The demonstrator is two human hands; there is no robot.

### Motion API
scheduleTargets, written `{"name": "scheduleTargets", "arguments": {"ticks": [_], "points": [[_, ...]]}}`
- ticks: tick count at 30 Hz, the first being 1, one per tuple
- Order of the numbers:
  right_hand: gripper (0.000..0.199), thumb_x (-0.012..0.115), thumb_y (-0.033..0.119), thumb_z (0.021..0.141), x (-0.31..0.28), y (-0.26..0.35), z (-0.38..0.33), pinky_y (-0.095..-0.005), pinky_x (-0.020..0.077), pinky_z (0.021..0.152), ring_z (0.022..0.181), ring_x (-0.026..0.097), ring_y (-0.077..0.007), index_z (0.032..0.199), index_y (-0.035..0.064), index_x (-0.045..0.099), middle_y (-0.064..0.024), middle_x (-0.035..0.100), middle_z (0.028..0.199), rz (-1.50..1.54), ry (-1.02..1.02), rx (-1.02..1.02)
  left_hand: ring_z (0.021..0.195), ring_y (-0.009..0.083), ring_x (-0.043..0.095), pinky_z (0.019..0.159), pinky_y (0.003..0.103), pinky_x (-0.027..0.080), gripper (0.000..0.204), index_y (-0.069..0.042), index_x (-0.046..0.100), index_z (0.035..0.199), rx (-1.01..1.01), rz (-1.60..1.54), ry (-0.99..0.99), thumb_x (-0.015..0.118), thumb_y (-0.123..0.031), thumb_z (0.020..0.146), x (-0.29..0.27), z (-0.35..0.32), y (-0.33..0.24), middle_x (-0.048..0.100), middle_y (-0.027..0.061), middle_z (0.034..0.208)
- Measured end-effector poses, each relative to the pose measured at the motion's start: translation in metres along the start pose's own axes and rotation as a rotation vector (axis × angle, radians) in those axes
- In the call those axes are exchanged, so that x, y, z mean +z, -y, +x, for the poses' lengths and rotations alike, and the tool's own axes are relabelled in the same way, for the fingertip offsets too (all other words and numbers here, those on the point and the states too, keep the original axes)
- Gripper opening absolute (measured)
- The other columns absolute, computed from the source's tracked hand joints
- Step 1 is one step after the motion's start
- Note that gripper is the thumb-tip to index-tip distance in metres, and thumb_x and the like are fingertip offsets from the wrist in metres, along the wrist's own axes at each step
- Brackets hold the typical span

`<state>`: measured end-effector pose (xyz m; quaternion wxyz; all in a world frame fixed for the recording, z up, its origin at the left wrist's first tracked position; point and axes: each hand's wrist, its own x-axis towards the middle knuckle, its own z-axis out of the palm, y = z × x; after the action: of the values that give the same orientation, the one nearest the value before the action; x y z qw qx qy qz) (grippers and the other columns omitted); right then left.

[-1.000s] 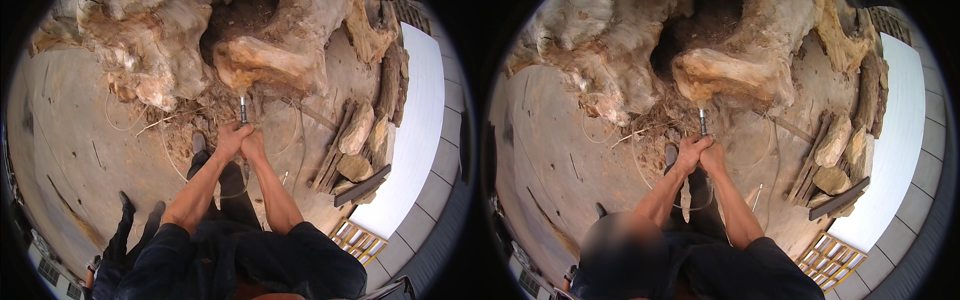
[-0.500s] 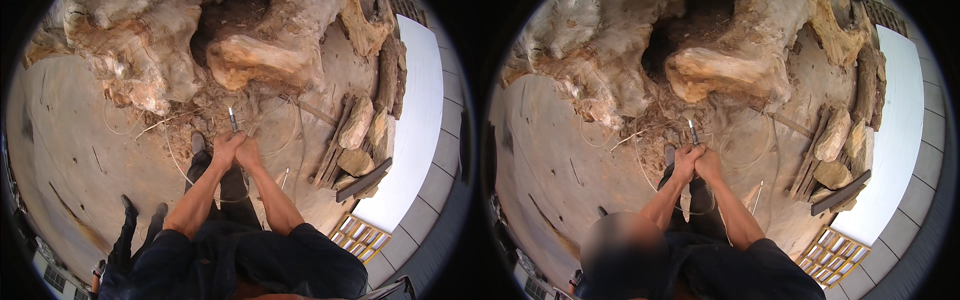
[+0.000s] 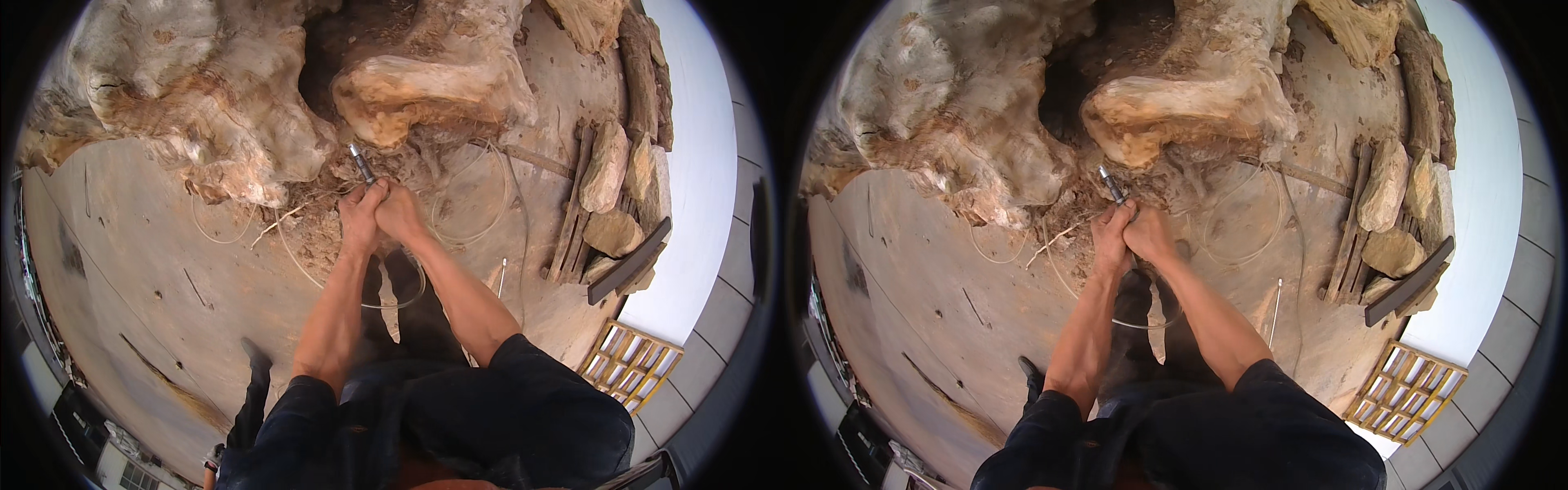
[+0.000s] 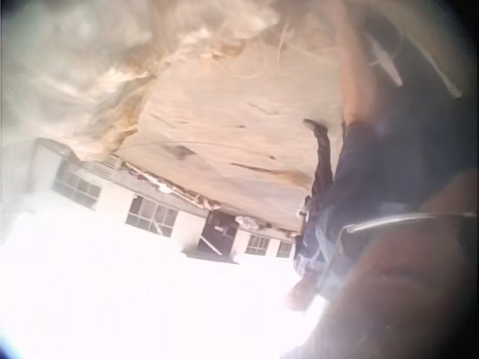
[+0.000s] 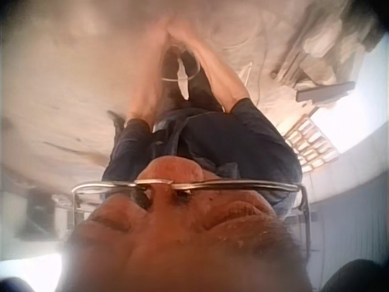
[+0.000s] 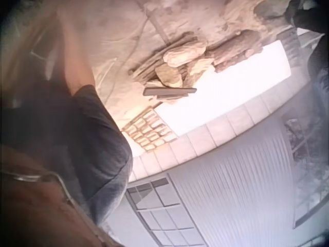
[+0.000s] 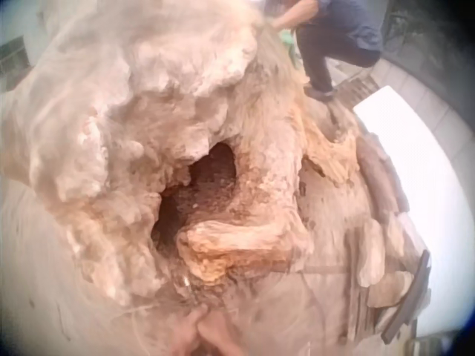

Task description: The person uses a pneumatic chisel to carve and shape a large piece of wood, removing material and refining the surface. The person works on different sections of the wood, adjusting position and tool angle as needed.

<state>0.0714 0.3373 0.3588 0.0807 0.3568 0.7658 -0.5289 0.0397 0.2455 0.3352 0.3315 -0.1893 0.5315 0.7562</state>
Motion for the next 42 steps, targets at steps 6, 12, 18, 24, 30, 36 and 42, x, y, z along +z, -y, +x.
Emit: {"name": "scheduleTargets", "arguments": {"ticks": [6,12,18,24,30,36,42], "points": [[0.029,0.057,0.021,0.095,-0.002,-0.01,-0.002,-0.0506,0.0547,0.079,0.095,0.071,-0.0474,0.107,-0.0005,0.072,-0.032,0.071,0.096,0.068,0.026,0.099,0.08,0.0111,0.062,0.073,0.028,0.051,0.021,0.005,0.073,0.098,-0.062,0.014,0.011,0.075,-0.015,0.095,-0.008,0.005,0.021,0.069,0.003,0.09],[0.029,0.056,0.021,0.096,0.0,-0.025,-0.01,-0.0509,0.0539,0.081,0.095,0.071,-0.0476,0.107,-0.0004,0.072,-0.031,0.072,0.095,0.046,0.047,0.137,0.08,0.0104,0.061,0.073,0.028,0.05,0.021,0.004,0.073,0.096,-0.083,-0.006,0.016,0.077,-0.016,0.095,-0.011,-0.003,0.032,0.069,0.0023,0.089],[0.029,0.055,0.022,0.097,-0.002,-0.031,-0.014,-0.0507,0.0535,0.082,0.097,0.071,-0.0476,0.108,0.0008,0.072,-0.0308,0.072,0.098,0.069,0.041,0.161,0.08,0.01,0.061,0.073,0.027,0.05,0.019,0.002,0.075,0.098,-0.091,0.011,0.033,0.077,-0.017,0.095,-0.009,-0.008,0.036,0.069,0.0011,0.089],[0.031,0.055,0.024,0.097,-0.002,-0.048,-0.014,-0.0516,0.0532,0.084,0.099,0.07,-0.0474,0.112,0.0029,0.072,-0.0305,0.072,0.101,0.077,0.067,0.208,0.081,0.0114,0.062,0.075,0.028,0.051,0.022,0.003,0.074,0.101,-0.133,-0.021,0.043,0.076,-0.018,0.095,-0.003,-0.011,0.04,0.069,0.0023,0.092],[0.033,0.055,0.027,0.098,-0.003,-0.057,-0.012,-0.0512,0.0534,0.085,0.101,0.07,-0.0472,0.114,0.0043,0.072,-0.0305,0.072,0.103,0.003,0.067,0.255,0.085,0.0134,0.063,0.077,0.029,0.052,0.028,0.005,0.074,0.109,-0.157,-0.01,0.053,0.075,-0.019,0.096,-0.003,-0.01,0.048,0.071,0.0047,0.097],[0.033,0.054,0.027,0.098,-0.007,-0.057,-0.015,-0.0506,0.0537,0.085,0.102,0.071,-0.0475,0.114,0.0036,0.072,-0.031,0.072,0.102,0.007,0.077,0.239,0.078,0.0119,0.061,0.068,0.029,0.05,0.03,0.005,0.071,0.101,-0.164,0.027,0.038,0.076,-0.025,0.095,0.001,-0.013,0.049,0.068,0.0046,0.088],[0.034,0.055,0.027,0.096,-0.003,-0.063,-0.017,-0.0503,0.0539,0.085,0.101,0.07,-0.0478,0.112,0.0013,0.072,-0.0321,0.072,0.102,0.026,0.094,0.265,0.072,0.0114,0.057,0.062,0.03,0.047,0.032,0.005,0.069,0.093,-0.143,0.031,0.014,0.076,-0.027,0.094,-0.004,-0.013,0.057,0.065,0.0039,0.083]]}}
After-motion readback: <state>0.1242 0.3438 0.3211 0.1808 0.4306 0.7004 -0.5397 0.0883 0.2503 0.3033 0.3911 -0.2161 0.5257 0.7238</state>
